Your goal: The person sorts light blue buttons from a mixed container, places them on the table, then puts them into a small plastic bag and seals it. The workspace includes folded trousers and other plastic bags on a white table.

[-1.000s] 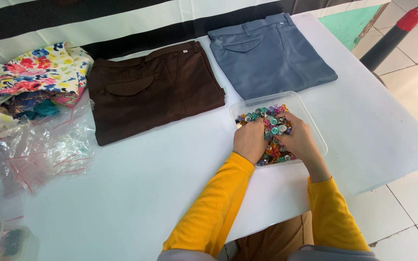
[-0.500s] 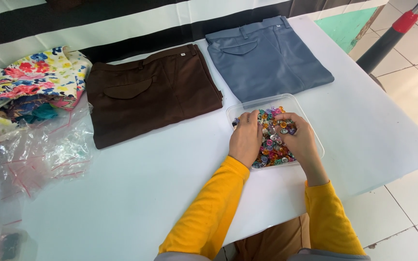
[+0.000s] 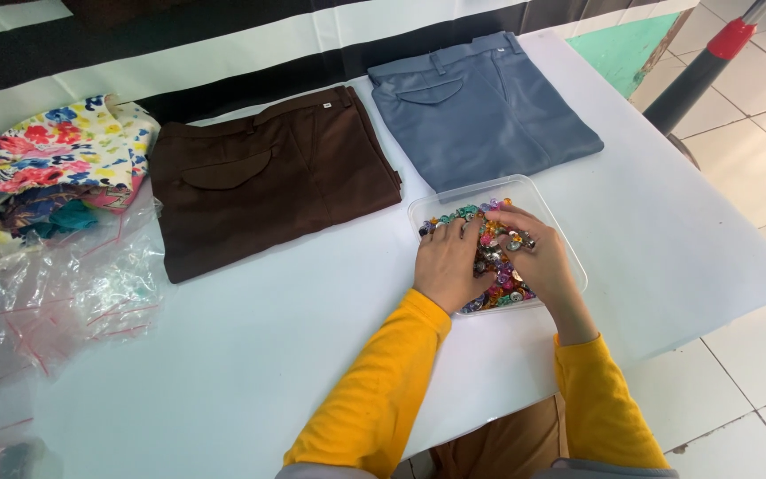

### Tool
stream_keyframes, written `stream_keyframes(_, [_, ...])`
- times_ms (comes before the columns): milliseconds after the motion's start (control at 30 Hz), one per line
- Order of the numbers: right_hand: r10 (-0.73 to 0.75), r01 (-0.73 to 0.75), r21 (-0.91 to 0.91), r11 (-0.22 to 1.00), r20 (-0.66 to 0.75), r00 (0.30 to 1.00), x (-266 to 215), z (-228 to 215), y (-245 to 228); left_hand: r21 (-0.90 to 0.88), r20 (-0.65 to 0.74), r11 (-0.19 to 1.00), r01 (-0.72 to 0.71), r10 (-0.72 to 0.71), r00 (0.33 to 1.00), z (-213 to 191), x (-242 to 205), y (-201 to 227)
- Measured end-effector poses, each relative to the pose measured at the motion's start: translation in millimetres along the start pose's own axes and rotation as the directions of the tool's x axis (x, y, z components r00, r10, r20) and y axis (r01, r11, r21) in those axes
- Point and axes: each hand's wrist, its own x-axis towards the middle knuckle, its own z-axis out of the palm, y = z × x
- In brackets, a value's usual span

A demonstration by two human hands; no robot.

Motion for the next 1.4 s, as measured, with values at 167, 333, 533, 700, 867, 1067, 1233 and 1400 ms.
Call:
stream_keyframes(167, [-0.008, 0.035, -0.106, 0.994, 0.24, 0.971, 3.3, -1.3, -3.5, 0.213, 0.092, 0.969, 0.128, -0.15, 0.984, 14.8, 5.9, 8.1])
stream_keyframes(333, [0.043, 0.104, -0.29, 0.951, 0.458, 0.888, 9.8, -2.5, -2.0, 0.343, 0.046, 0.922, 0.179, -0.207, 0.977, 42.3, 18.2, 6.0])
stream_keyframes(533, [0.135, 0.144, -0.515, 0.845, 0.466, 0.875, 16.7, 4.4, 16.6, 0.379, -0.091, 0.918, 0.117, -0.089, 0.992, 33.8, 11.4, 5.3])
stream_keyframes(700, [0.12, 0.041, -0.417, 0.908, 0.352, 0.928, 26.1, 5.8, 43.9, 0.332, -0.043, 0.939, 0.094, -0.084, 0.996, 36.9, 17.1, 0.9])
stream_keyframes(867, [0.108, -0.026, -0.311, 0.95, 0.25, 0.962, 23.7, -0.8, 54.0, 0.255, -0.064, 0.962, 0.101, -0.088, 0.994, 29.8, 17.5, 0.3])
stream_keyframes(1067, [0.149, -0.16, 0.081, 0.984, 0.124, 0.981, 17.4, -3.0, 38.2, 0.083, 0.0, 0.991, 0.105, -0.105, 0.994, 10.8, 13.9, 0.7])
stream_keyframes(1233, [0.172, -0.191, 0.256, 0.947, 0.095, 0.98, 10.2, -0.5, 29.7, -0.007, 0.026, 0.997, 0.073, -0.073, 0.997, 1.8, 15.5, -0.7])
stream_keyframes(1400, [0.139, -0.17, 0.292, 0.941, 0.125, 0.982, 19.7, 0.0, 50.5, -0.069, 0.059, 0.994, 0.084, -0.08, 0.995, -8.6, 12.5, 1.7])
